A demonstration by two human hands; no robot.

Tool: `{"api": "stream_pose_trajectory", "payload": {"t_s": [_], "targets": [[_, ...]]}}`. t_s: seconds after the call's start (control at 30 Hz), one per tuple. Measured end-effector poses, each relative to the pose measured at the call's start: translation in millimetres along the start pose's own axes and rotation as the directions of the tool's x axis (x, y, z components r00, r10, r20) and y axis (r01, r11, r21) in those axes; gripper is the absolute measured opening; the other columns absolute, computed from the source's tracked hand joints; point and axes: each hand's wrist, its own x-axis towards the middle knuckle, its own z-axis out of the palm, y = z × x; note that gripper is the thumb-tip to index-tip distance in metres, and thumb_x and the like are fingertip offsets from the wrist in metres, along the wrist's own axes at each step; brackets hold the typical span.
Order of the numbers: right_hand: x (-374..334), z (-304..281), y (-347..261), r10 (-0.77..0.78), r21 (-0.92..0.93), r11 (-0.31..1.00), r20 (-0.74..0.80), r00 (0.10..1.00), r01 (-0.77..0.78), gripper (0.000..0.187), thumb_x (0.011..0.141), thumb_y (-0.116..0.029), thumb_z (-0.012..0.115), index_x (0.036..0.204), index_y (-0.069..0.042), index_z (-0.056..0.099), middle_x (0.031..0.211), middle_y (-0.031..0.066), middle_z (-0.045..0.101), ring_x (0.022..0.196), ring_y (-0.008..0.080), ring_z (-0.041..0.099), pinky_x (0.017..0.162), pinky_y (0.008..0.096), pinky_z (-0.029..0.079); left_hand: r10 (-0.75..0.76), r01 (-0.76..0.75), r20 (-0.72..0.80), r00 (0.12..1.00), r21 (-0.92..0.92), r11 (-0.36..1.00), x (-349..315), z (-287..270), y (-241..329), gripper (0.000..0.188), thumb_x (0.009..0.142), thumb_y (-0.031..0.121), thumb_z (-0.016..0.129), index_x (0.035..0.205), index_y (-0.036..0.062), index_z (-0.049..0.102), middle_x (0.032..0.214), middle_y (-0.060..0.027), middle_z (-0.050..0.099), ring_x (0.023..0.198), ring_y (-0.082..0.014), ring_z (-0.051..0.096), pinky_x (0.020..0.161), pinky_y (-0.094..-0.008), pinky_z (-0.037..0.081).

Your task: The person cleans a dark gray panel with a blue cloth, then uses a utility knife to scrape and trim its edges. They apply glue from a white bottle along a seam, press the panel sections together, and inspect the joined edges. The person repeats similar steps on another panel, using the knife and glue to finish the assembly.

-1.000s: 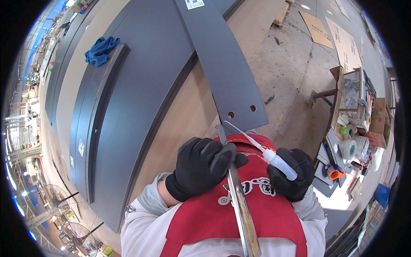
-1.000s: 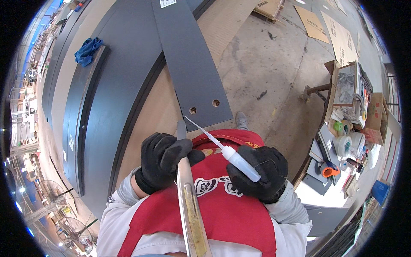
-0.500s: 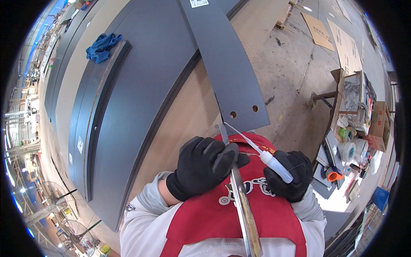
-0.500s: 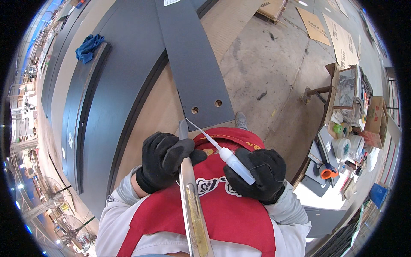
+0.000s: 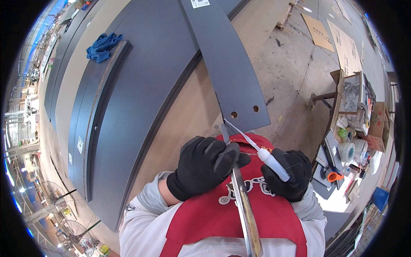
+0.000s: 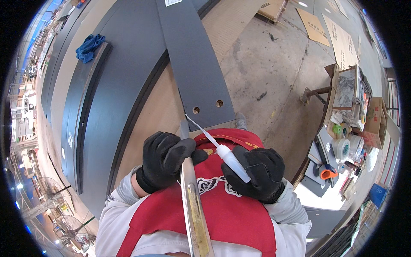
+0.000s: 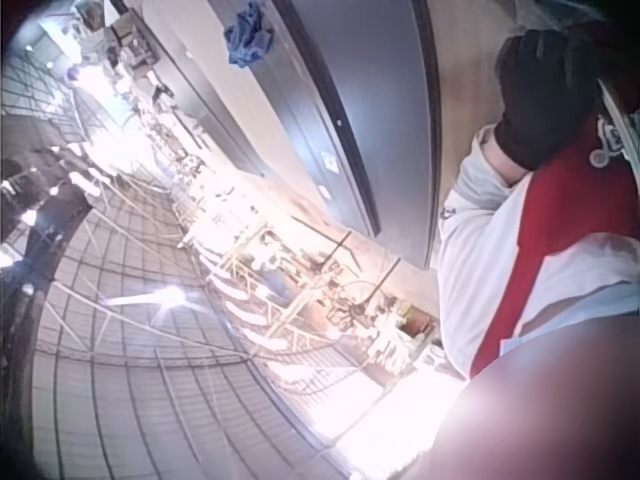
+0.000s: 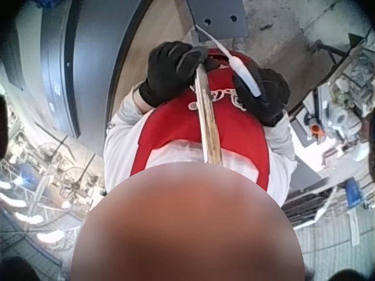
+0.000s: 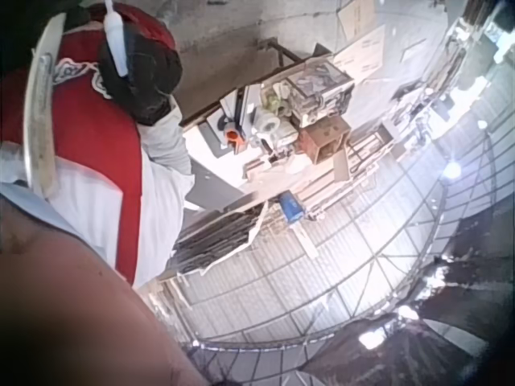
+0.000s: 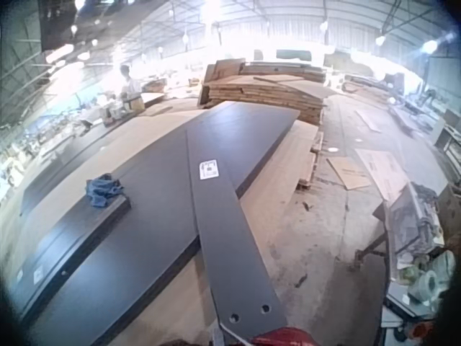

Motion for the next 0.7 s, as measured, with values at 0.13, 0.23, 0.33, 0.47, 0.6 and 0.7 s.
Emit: {"api": "stream_pose_trajectory", "payload": {"t_s": [0.13,0.23,0.33,0.47,0.6,0.7], "targets": [[-2.8,1.4,1.1,-0.017,-0.022,1.000,-0.007,1.000,0.017,0.041,0.062,-0.014,0.078,0.099,-0.001,0.063,0.082,0.0115,0.066,0.066,0.0280,0.063,0.061,0.0369,0.050,0.014,-0.014,-0.024,1.000,-0.005,1.000,-1.4,2.5,-1.0,0.042,0.069,0.029,0.081,0.095,0.0073,0.056,0.063,-0.0006,0.058,0.049,-0.0125,0.054,0.046,-0.0266,0.040],[-3.3,0.5,1.7,-0.041,-0.038,0.998,0.001,0.999,0.041,0.040,0.063,-0.014,0.078,0.098,-0.001,0.063,0.081,0.0112,0.065,0.066,0.0278,0.063,0.060,0.0369,0.049,-0.052,0.053,0.034,0.998,-0.011,0.999,0.2,-2.4,3.0,0.031,0.074,0.030,0.075,0.085,0.0066,0.059,0.066,-0.0056,0.065,0.055,-0.0156,0.061,0.046,-0.0263,0.042],[-3.4,-0.6,1.0,-0.048,-0.030,0.998,0.005,0.999,0.048,0.039,0.063,-0.014,0.077,0.098,-0.001,0.063,0.080,0.0107,0.064,0.066,0.0277,0.063,0.060,0.0373,0.049,-0.032,0.032,0.025,0.999,-0.017,0.999,-0.7,-1.2,1.6,0.029,0.074,0.027,0.075,0.087,0.0059,0.059,0.067,-0.0054,0.065,0.057,-0.0158,0.062,0.047,-0.0267,0.043],[-6.8,-1.9,0.6,-0.060,-0.031,0.998,0.007,0.998,0.060,0.041,0.063,-0.015,0.078,0.098,-0.001,0.063,0.080,0.0103,0.064,0.065,0.0281,0.063,0.060,0.0380,0.049,-0.025,0.026,0.033,0.999,-0.011,1.000,-0.3,-2.7,1.9,0.032,0.072,0.027,0.076,0.089,0.0062,0.058,0.065,-0.0037,0.062,0.055,-0.0151,0.060,0.048,-0.0270,0.043],[-7.5,-1.2,2.2,-0.154,-0.055,0.987,-0.059,0.986,0.150,0.045,0.062,-0.016,0.079,0.101,-0.001,0.062,0.082,0.0105,0.064,0.066,0.0284,0.063,0.061,0.0385,0.050,0.005,-0.005,0.005,1.000,0.027,1.000,-2.2,1.0,-0.4,0.042,0.069,0.031,0.080,0.094,0.0077,0.056,0.063,-0.0008,0.058,0.050,-0.0131,0.054,0.047,-0.0266,0.042],[-7.7,0.8,1.0,-0.137,-0.048,0.990,-0.071,0.988,0.134,0.046,0.062,-0.016,0.080,0.102,-0.002,0.061,0.085,0.0112,0.065,0.068,0.0285,0.064,0.062,0.0383,0.051,0.004,-0.004,-0.010,1.000,0.027,1.000,-2.5,1.6,0.2,0.041,0.070,0.030,0.080,0.095,0.0083,0.055,0.064,-0.0012,0.058,0.051,-0.0134,0.055,0.047,-0.0270,0.042]]}}
